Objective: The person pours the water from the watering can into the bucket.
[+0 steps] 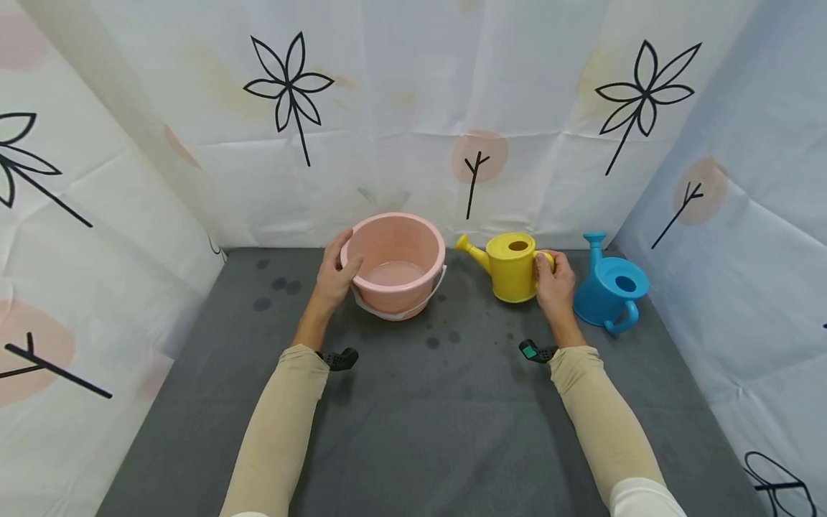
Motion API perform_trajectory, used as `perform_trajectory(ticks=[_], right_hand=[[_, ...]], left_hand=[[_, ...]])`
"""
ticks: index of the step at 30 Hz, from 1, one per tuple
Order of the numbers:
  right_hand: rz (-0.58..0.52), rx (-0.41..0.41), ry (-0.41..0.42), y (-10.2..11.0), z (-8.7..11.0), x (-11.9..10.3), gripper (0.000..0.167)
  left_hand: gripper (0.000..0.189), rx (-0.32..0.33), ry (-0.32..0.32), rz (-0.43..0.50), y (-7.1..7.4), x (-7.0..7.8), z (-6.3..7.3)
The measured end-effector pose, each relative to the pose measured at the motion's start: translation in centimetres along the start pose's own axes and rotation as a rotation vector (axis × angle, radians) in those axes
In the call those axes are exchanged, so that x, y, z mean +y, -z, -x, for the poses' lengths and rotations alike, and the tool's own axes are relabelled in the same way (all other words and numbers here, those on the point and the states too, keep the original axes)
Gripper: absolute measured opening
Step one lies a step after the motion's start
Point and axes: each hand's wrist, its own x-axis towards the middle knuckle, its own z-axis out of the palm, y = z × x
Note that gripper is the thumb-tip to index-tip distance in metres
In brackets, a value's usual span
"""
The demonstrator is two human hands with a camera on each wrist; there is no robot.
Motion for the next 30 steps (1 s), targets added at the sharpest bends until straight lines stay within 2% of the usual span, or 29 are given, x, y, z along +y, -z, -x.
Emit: perform_trajectory(ticks=[6,11,20,30], right_hand=[[0.016,0.009,0.050,0.2,0.8,-0.7,0.050],[-0.018,0.009,0.095,0.3,1.1,-1.6,0.050],[-0.065,0.015,0.136,0.7,0.9,-4.0,0.042],[-0.067,-0.004,0.169,1.1,1.4,-6.4,0.042]], left_hand=[[0.065,-0.008,0.014,0.002,0.0,0.0,0.1],[0.064,0.000,0.001,0.001,-0.1,0.0,0.1],[0.065,0.006,0.008,-0.024,0.0,0.1,0.1],[0.065,0.003,0.009,0.005,0.1,-0.2,0.1]])
